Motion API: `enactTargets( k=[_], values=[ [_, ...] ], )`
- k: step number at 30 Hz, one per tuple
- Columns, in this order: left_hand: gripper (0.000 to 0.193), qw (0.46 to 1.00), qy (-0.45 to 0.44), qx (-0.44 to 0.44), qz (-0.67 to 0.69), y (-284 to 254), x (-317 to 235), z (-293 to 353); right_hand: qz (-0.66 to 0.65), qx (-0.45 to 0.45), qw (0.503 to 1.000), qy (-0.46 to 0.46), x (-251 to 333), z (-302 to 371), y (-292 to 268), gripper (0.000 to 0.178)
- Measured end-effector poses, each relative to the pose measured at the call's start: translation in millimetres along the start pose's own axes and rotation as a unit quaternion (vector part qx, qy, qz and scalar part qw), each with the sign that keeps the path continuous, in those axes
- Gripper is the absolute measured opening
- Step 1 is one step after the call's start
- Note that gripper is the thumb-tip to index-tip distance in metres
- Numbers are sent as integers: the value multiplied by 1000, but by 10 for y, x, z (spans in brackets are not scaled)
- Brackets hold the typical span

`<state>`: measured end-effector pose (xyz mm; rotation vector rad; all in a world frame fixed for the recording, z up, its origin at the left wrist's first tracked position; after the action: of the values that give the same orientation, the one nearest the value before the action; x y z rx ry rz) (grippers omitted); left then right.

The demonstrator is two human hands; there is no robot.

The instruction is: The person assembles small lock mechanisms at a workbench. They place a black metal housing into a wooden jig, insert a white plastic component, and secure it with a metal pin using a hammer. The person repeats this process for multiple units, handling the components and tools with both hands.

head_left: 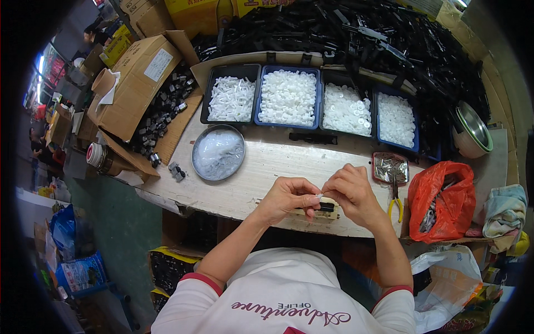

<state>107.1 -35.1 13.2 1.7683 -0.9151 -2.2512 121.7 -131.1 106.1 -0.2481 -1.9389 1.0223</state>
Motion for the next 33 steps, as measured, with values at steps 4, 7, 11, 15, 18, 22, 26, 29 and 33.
enactTargets(
  k=[4, 7, 11, 15, 18, 22, 26, 29, 33],
  values=[
    [11, 998, 36, -35, 32, -116, 40, 48, 11, -102, 994, 28, 10, 148, -15, 13],
    [13, 997, 61, -52, 21, -148, 50, 81, 26, -125, 992, 22, 83, 194, 61, 14],
    [10, 994, 65, -73, -50, -159, -5, 116, 52, -141, 988, 16, 98, 232, 109, 14],
    [8, 876, 233, -69, -418, -194, -360, 253, 82, -82, 993, 31, -65, 285, 286, 12],
    [10, 797, 268, -67, -537, -200, -302, 324, 112, -48, 992, 21, -109, 298, 448, 9],
    [12, 787, 249, -53, -563, -138, -123, 320, 130, -8, 991, 9, -84, 251, 580, 10],
    [10, 793, 248, -48, -554, -155, -74, 295, 150, 38, 988, -3, -43, 184, 678, 8],
    [10, 793, 256, -45, -551, -139, -76, 286, 169, 81, 982, 1, -48, 133, 732, 7],
    [10, 787, 241, -35, -567, -114, -78, 255, 93, 101, 990, 39, -117, 156, 628, 4]
  ],
)
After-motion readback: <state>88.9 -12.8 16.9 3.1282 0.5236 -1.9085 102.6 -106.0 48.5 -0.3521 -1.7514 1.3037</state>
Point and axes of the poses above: each hand's wrist, its own z-axis away from the middle knuckle, its own y-axis out of the palm, x = y × z, the point moved 9 cm from there along -z, towards the middle knuckle, and after that the axes turned 9 degrees about y, right-handed, at the moved point
